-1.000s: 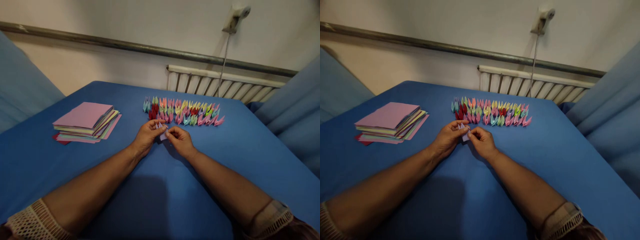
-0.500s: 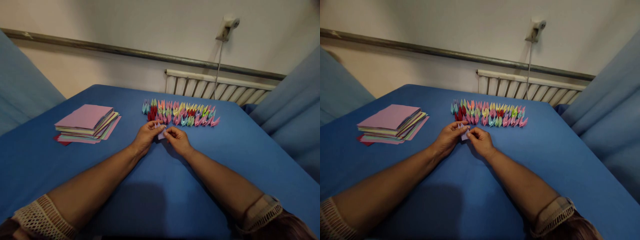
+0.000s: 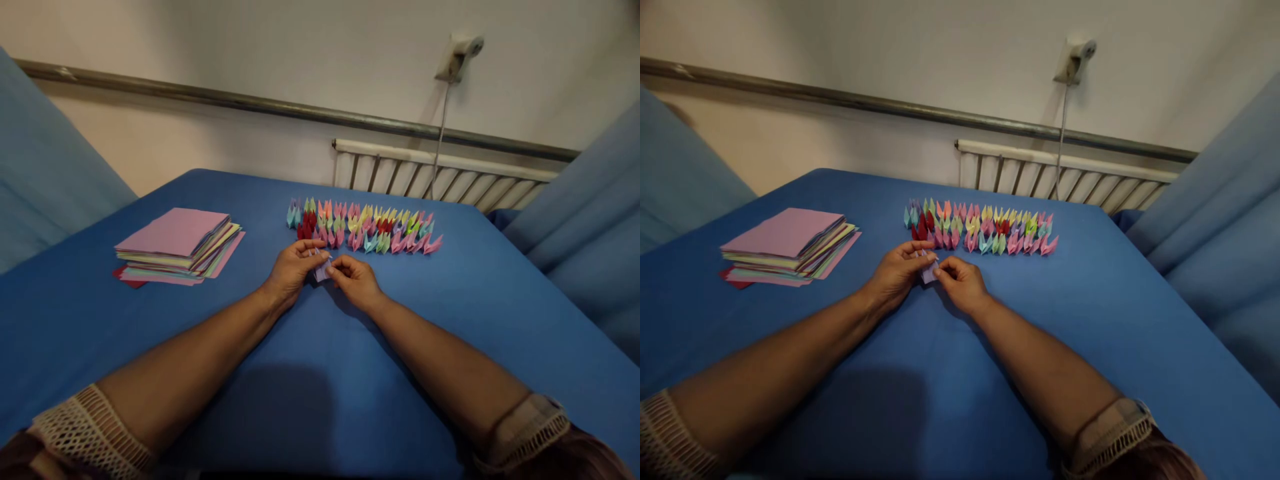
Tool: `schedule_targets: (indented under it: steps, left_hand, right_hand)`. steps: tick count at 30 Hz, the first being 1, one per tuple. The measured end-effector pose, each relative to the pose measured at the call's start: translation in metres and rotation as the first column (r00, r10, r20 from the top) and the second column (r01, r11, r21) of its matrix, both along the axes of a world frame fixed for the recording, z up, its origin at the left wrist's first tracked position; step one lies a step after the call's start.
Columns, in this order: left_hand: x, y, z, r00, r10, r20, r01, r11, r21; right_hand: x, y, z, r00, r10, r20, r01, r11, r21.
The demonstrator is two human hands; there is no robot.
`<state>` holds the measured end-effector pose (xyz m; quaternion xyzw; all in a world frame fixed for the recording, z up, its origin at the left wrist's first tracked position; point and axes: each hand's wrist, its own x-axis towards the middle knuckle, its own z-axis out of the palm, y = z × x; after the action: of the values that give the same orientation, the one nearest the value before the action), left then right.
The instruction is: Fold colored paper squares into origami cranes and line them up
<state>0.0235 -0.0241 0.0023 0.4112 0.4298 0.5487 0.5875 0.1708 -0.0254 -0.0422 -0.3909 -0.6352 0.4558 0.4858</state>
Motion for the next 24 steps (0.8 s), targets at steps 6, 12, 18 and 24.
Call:
schedule_targets:
  steps: [6,12,18,24]
  left_hand:
    - [0.001,-0.001,0.002,1.0,-0.01,0.003,0.01,1.0,0.001]
    - [0.001,0.0,-0.002,0.988,-0.13,0.089,0.131,0.991,-0.008]
    - [-0.002,0.002,-0.007,0.991,-0.13,0.03,0.131,0.991,-0.029]
    - [0.001,-0.001,-0.006,0.993,-0.095,-0.075,0.097,0.995,0.012]
  right_hand:
    - [0.0,-0.001,0.002,1.0,0.004,-0.013,-0.004,1.0,-0.005]
    - [0.001,0.006,0.0,0.992,-0.112,-0.055,0.111,0.993,-0.031]
    - [0.0,0.011,0.002,0.974,-0.183,-0.134,0.17,0.98,-0.102]
    - [-0.002,0.01,0.002,0.959,-0.221,-0.179,0.201,0.972,-0.12]
